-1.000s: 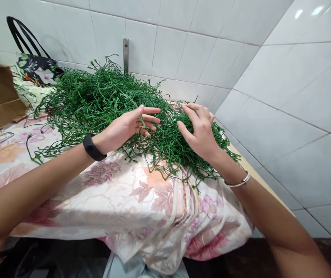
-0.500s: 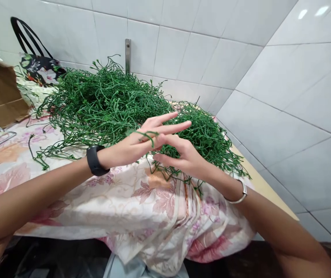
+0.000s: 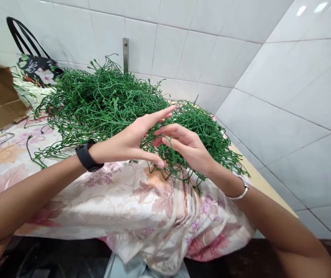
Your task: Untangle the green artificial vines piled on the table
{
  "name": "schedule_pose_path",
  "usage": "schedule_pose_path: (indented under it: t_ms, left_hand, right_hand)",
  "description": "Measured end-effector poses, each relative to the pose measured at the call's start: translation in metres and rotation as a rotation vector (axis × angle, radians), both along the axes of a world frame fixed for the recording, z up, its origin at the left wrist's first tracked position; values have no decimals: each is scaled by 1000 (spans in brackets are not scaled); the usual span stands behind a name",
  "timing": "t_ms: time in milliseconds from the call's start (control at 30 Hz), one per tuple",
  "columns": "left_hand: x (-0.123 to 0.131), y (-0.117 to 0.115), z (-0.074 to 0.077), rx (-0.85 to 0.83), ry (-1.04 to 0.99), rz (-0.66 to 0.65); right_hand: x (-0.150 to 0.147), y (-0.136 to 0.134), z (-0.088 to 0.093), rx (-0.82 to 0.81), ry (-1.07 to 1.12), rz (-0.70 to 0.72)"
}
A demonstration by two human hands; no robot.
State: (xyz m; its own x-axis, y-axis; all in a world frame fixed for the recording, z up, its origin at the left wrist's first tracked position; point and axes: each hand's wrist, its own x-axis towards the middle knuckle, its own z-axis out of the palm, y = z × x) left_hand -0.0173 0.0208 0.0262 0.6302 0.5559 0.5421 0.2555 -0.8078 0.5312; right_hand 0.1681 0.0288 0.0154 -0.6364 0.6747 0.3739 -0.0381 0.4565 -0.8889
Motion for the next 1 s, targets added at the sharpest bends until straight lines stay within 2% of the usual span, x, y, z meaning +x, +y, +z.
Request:
schedule_pose_path:
  t_ms: [100, 200, 333, 433, 533, 633, 700, 767, 833, 900, 1000]
  left_hand:
    - [-8, 9, 0, -42, 64, 56]
    - [-12, 14, -1, -10, 116, 87]
    - [-11, 8, 8, 14, 17, 109]
    - [-10, -9, 24, -25, -139, 131]
    - [-13, -34, 38, -41, -258, 163]
    - [-20, -63, 37, -18, -327, 171]
    - [-24, -80, 29, 40, -321, 65]
    - [-24, -95, 20, 109, -237, -100]
    - [-21, -107, 12, 149, -103, -170]
    - [-16, -116, 5, 209, 89, -124]
    - [-11, -124, -4, 348, 355, 69]
  right_hand:
    - [2, 1, 3, 0, 47, -41]
    - [3, 6, 1, -5, 80, -69]
    - [4, 11, -2, -37, 126, -123]
    - [4, 12, -1, -56, 123, -163]
    - [4, 12, 0, -62, 114, -184]
    - [3, 12, -1, -66, 108, -193]
    - [2, 13, -4, -64, 118, -183]
    - [2, 15, -7, -56, 119, -170]
    - [1, 16, -11, -47, 93, -172]
    - [0, 17, -13, -40, 70, -179]
    - [-2, 17, -12, -60, 88, -167]
